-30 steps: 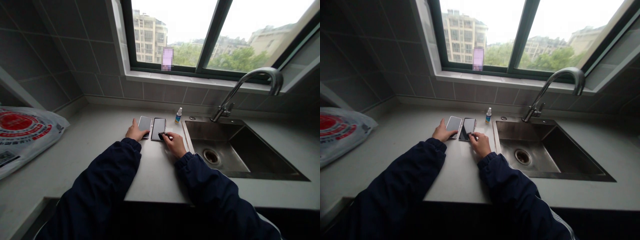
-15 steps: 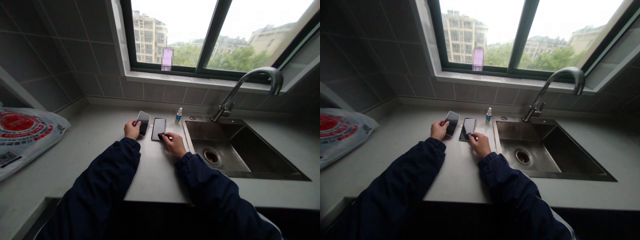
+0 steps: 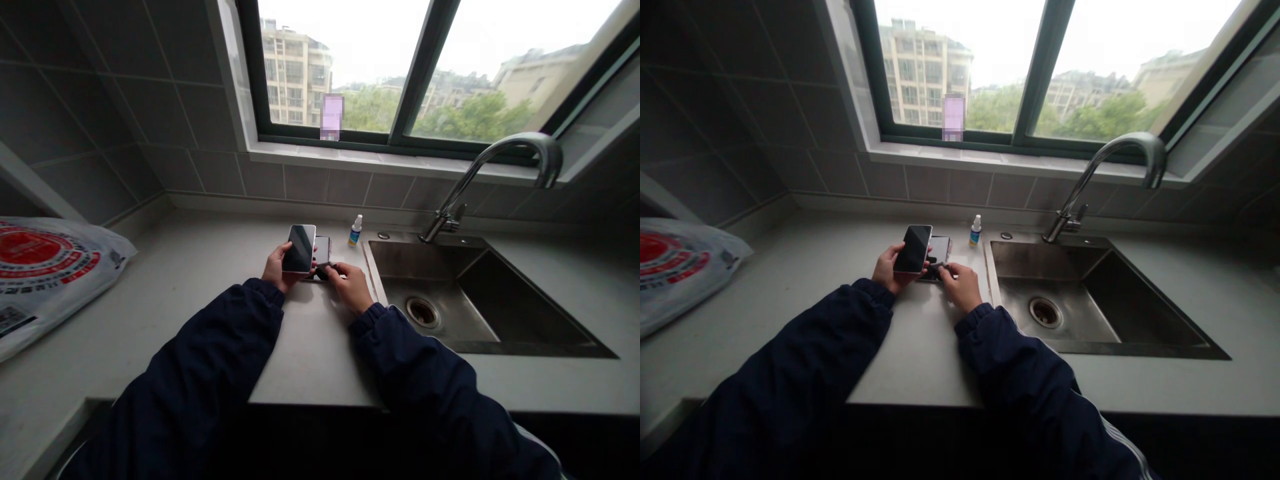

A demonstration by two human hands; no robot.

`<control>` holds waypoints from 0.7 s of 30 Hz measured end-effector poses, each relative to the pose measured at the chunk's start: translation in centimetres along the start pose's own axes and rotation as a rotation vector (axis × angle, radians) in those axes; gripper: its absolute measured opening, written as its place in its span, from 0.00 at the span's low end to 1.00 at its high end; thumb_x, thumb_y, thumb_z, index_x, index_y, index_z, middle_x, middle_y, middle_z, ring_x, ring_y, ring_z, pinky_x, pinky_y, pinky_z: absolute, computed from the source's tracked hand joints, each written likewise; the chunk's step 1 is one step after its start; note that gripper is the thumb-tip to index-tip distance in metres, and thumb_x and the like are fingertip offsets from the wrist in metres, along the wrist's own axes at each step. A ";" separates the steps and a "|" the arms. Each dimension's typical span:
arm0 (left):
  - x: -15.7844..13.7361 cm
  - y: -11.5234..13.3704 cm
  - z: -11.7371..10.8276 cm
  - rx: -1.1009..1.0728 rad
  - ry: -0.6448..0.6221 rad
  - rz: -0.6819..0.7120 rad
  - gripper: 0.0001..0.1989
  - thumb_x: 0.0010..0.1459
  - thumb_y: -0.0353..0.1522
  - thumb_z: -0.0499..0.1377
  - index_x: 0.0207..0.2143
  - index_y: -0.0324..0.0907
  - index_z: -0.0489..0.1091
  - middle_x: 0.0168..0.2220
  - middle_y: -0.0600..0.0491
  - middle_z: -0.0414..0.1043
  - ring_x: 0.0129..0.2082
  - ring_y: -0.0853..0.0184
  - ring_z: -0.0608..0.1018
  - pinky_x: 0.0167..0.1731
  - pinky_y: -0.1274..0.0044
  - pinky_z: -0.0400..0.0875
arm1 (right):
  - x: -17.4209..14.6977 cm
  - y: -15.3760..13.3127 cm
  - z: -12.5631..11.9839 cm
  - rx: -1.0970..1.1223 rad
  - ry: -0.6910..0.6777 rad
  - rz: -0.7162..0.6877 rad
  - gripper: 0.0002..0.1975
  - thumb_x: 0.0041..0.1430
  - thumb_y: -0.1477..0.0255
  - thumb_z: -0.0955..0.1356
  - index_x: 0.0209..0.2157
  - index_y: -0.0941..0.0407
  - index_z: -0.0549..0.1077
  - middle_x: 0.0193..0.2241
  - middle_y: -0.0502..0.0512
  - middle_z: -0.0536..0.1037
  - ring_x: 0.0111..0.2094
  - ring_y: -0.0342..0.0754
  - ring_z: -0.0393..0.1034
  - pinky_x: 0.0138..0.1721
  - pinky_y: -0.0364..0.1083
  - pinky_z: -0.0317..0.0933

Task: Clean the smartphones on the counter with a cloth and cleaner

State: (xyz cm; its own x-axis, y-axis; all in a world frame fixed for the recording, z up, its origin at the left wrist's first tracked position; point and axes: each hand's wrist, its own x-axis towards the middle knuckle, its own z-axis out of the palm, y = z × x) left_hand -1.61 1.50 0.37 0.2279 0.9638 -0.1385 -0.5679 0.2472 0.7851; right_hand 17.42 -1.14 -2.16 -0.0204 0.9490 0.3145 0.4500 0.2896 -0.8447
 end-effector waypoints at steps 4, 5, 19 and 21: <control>-0.4 -0.9 0.5 -0.033 -0.102 -0.050 0.33 0.65 0.49 0.50 0.63 0.37 0.64 0.50 0.37 0.78 0.37 0.54 0.84 0.35 0.61 0.81 | 0.8 1.2 0.0 0.123 0.037 0.072 0.21 0.60 0.56 0.67 0.33 0.60 0.82 0.26 0.54 0.81 0.27 0.48 0.73 0.29 0.44 0.63; -0.6 -1.1 0.6 -0.033 -0.111 -0.058 0.33 0.65 0.50 0.50 0.64 0.38 0.63 0.50 0.38 0.78 0.36 0.54 0.84 0.34 0.62 0.81 | 1.0 1.6 0.0 0.156 0.055 0.087 0.23 0.61 0.55 0.66 0.35 0.61 0.81 0.27 0.55 0.81 0.28 0.48 0.73 0.29 0.44 0.64; -2.0 -3.4 2.5 -0.035 -0.262 -0.270 0.35 0.65 0.51 0.49 0.68 0.45 0.57 0.48 0.39 0.78 0.30 0.53 0.84 0.26 0.61 0.80 | 1.4 1.2 -1.2 0.067 0.149 -0.080 0.25 0.67 0.56 0.62 0.55 0.55 0.77 0.59 0.61 0.76 0.61 0.56 0.69 0.61 0.55 0.63; -1.9 -3.7 2.4 -0.022 -0.241 -0.268 0.34 0.66 0.51 0.50 0.68 0.44 0.57 0.45 0.41 0.79 0.29 0.55 0.83 0.25 0.63 0.80 | 1.0 1.0 -0.7 -0.047 0.021 -0.154 0.26 0.68 0.58 0.62 0.61 0.54 0.72 0.66 0.58 0.67 0.69 0.56 0.56 0.69 0.57 0.51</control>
State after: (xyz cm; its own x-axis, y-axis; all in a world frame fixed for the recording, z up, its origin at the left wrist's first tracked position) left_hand 1.97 -1.48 -0.87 0.5495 0.8138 -0.1892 -0.4787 0.4923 0.7270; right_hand 18.52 0.04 -2.39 -0.0742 0.8910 0.4478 0.4842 0.4248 -0.7649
